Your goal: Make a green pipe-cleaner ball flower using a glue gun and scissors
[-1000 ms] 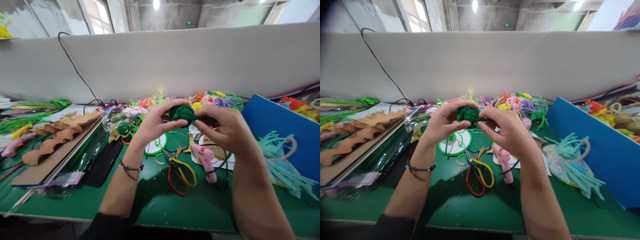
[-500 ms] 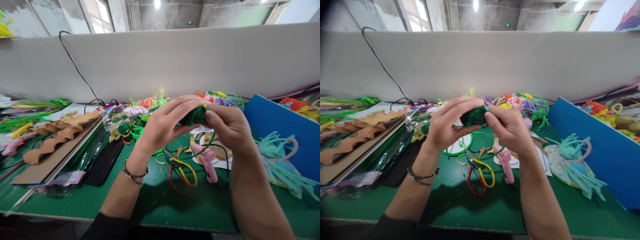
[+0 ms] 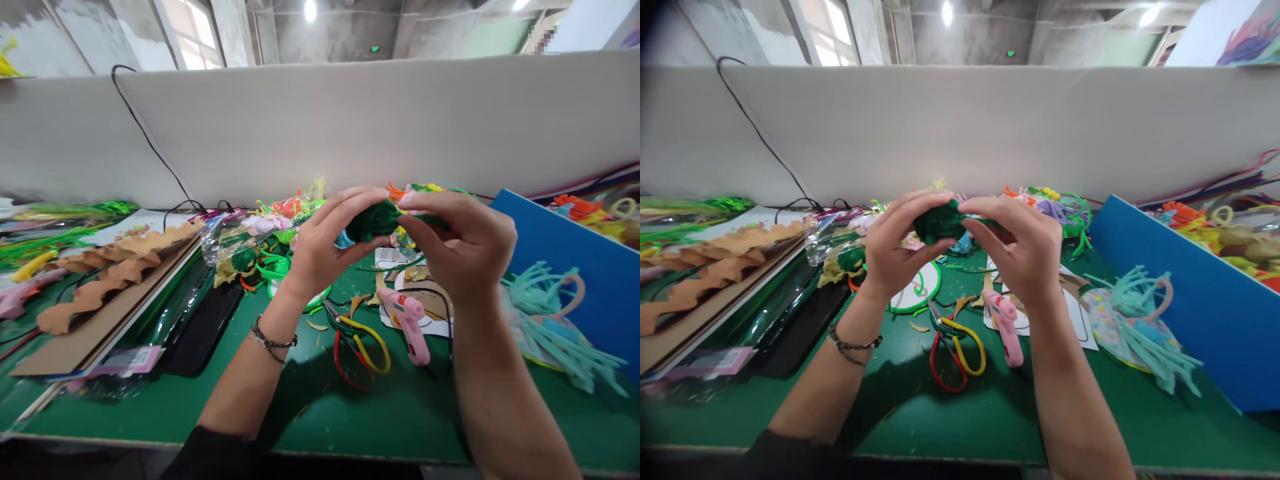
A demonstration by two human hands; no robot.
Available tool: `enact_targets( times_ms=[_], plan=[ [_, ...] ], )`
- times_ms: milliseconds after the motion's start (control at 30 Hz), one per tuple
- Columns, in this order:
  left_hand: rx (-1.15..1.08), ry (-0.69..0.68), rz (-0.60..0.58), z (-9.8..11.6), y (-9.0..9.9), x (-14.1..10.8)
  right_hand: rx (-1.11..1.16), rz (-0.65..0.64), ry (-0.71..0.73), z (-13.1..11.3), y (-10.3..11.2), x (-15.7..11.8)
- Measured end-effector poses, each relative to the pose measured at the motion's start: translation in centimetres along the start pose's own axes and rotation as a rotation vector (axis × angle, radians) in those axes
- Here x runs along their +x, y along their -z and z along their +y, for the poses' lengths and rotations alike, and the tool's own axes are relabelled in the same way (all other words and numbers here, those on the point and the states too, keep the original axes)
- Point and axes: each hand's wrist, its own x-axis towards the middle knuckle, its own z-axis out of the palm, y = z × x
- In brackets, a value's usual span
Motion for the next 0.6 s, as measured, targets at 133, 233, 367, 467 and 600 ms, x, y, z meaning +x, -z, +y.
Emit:
enact_targets(
  times_ms=[133, 233, 367, 467, 600],
  plan=[
    [-0.017, 0.031, 0.018, 0.1, -0.1, 0.0, -0.171, 0.009, 0.15, 0.3, 0.2, -0.2],
    [-0.069, 0.068, 0.028, 0.3, -0.1, 0.0, -0.247, 0.009, 0.139, 0.5, 0.1, -0.4],
    [-0.133, 0.129, 0.013, 0.4, 0.0, 0.0, -0.265, 0.03, 0.172, 0.6, 0.1, -0.6],
    [-0.121, 0.141, -0.018, 0.4, 0.1, 0.0, -0.249, 0.024, 0.234, 0.8, 0.1, -0.6],
    [-0.098, 0.153, -0.055, 0.3, 0.1, 0.1, -0.282, 0.049, 0.314, 1.3, 0.0, -0.4]
  ],
)
